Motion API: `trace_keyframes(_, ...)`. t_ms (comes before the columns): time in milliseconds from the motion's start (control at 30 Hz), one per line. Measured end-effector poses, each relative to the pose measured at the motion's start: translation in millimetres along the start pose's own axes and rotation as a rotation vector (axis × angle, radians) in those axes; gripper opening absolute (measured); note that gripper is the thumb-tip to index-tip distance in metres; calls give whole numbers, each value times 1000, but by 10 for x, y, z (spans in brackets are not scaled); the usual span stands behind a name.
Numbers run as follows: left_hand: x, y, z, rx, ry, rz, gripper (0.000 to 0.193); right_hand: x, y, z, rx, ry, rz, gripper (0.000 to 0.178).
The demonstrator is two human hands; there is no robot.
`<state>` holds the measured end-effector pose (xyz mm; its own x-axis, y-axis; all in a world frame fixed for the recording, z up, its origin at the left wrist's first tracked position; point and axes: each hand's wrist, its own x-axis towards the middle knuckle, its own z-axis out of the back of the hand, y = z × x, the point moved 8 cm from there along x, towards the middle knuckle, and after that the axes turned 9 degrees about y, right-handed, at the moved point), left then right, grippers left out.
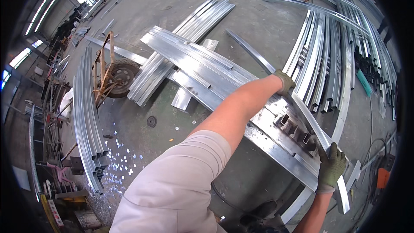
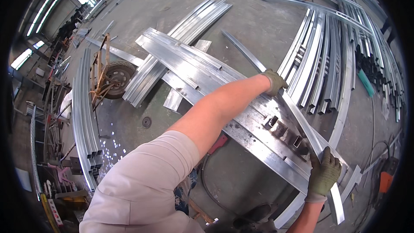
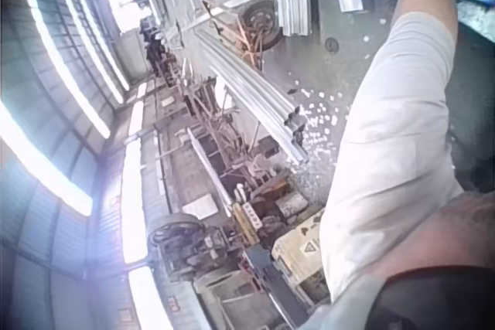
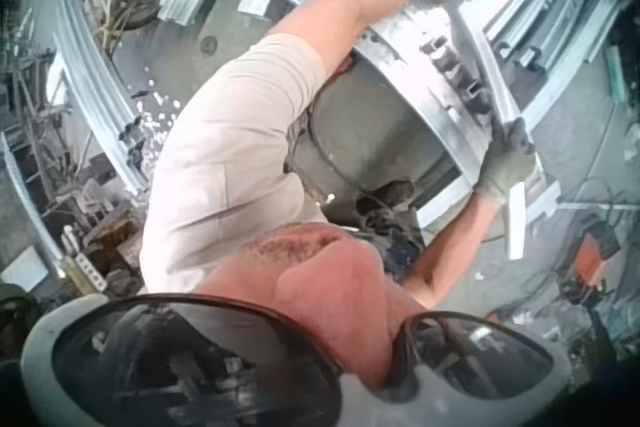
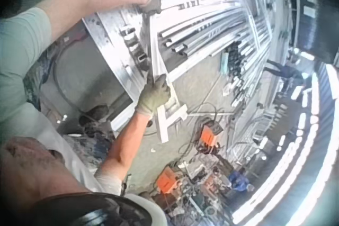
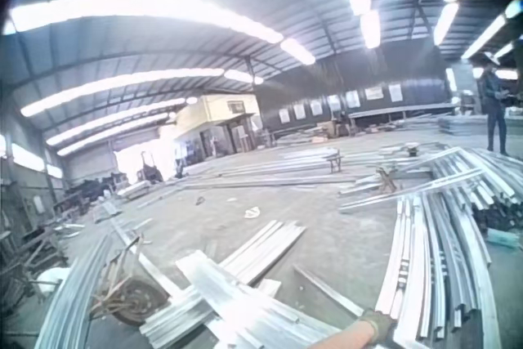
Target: The person kneels on the workshop floor and uses a welding torch to join metal frame components. They reposition the frame and continue welding different sections, producing sparks throughout the process.
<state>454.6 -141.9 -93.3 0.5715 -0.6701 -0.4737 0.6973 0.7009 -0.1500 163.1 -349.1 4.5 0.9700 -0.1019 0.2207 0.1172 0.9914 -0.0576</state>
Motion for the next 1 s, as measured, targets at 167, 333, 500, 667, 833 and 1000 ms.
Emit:
trace_keyframes(167,-35,43,47,150,0,-39,32,28,107,63,9,7,-37,54)
trace_keyframes(333,-227,-210,292,349,-49,-114,26,-130,-263,-17,159,-14,-37,53)
trace_keyframes(500,-1017,-293,832,348,-168,-92,22,-190,-292,125,198,-107,13,56)
trace_keyframes(667,-1530,-142,866,311,-203,-64,22,-18,-192,275,230,-223,54,57)
trace_keyframes(833,-1692,92,500,247,-117,16,22,102,-13,-22,290,-138,80,56)
trace_keyframes(1000,-1485,118,329,155,-145,-26,25,165,-47,-99,326,-173,101,57)
